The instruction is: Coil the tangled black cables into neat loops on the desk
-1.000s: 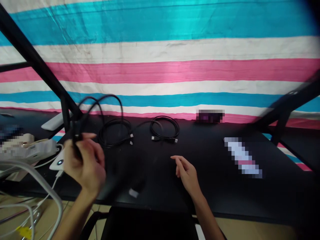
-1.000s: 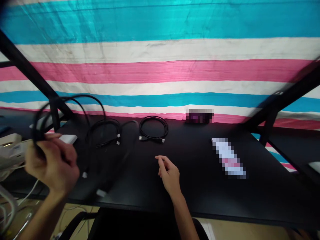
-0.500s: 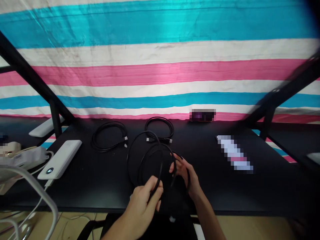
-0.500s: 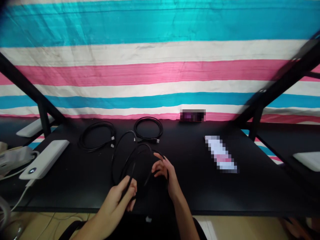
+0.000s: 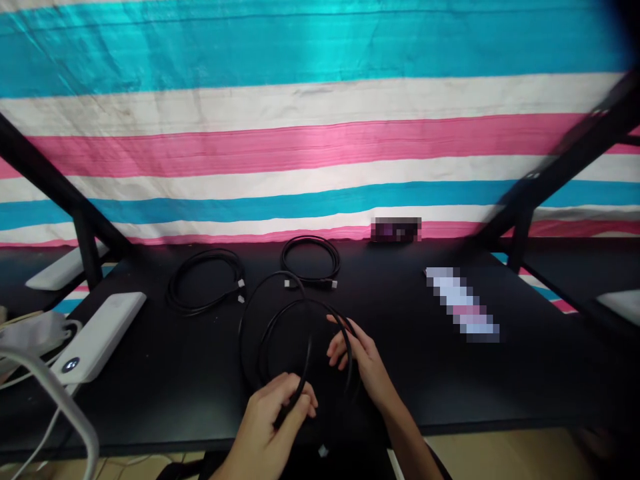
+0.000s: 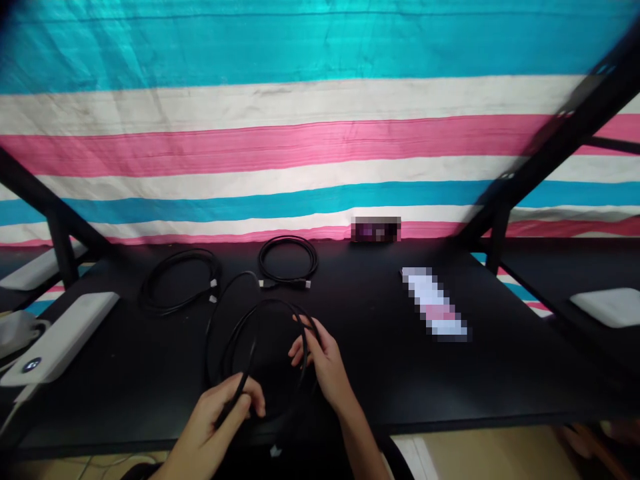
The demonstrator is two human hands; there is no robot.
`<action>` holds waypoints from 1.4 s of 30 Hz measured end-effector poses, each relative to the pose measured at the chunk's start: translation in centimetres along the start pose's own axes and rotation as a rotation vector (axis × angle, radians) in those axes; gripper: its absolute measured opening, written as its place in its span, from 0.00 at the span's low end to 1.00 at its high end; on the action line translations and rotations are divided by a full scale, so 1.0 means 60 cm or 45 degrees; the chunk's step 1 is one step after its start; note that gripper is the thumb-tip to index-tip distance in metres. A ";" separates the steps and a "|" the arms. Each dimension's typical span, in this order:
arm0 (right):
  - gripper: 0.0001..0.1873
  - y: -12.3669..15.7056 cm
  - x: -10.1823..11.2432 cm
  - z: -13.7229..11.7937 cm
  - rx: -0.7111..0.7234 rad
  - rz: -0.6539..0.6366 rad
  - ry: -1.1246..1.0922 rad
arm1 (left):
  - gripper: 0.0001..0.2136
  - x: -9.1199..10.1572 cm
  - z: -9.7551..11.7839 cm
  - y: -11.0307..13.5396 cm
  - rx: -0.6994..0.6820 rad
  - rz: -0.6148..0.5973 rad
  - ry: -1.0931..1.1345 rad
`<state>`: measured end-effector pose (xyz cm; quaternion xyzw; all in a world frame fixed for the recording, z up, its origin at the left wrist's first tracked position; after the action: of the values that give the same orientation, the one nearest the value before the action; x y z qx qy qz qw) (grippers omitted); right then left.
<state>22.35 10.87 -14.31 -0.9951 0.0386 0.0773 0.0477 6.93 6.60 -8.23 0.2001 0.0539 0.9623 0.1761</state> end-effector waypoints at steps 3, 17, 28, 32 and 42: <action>0.26 0.005 -0.003 0.001 -0.038 -0.017 -0.066 | 0.19 -0.011 -0.016 0.000 0.040 -0.052 0.039; 0.28 0.018 -0.014 -0.001 -0.013 -0.121 -0.110 | 0.16 -0.054 -0.036 0.011 0.252 -0.238 -0.092; 0.17 0.026 -0.021 -0.004 0.009 -0.141 0.023 | 0.14 0.033 -0.002 0.023 -0.116 0.241 -0.072; 0.20 0.036 -0.014 0.006 -0.066 -0.114 -0.017 | 0.14 0.098 0.009 0.049 -0.211 0.559 -0.106; 0.21 0.069 0.060 0.002 -0.225 0.311 -0.413 | 0.23 0.140 -0.032 0.075 -0.099 0.809 -0.122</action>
<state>25.50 6.52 -15.35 -0.9579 0.1436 0.2448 -0.0437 -2.45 5.36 -6.12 0.2453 -0.0563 0.9599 -0.1233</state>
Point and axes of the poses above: each hand's wrist, its own y-axis away from the middle knuckle, its own x-axis out of the back of the hand, z = x × y, the point moved 10 cm from there along -y, towards the middle knuckle, and after that the axes turned 13 degrees about x, right-handed, at the moved point
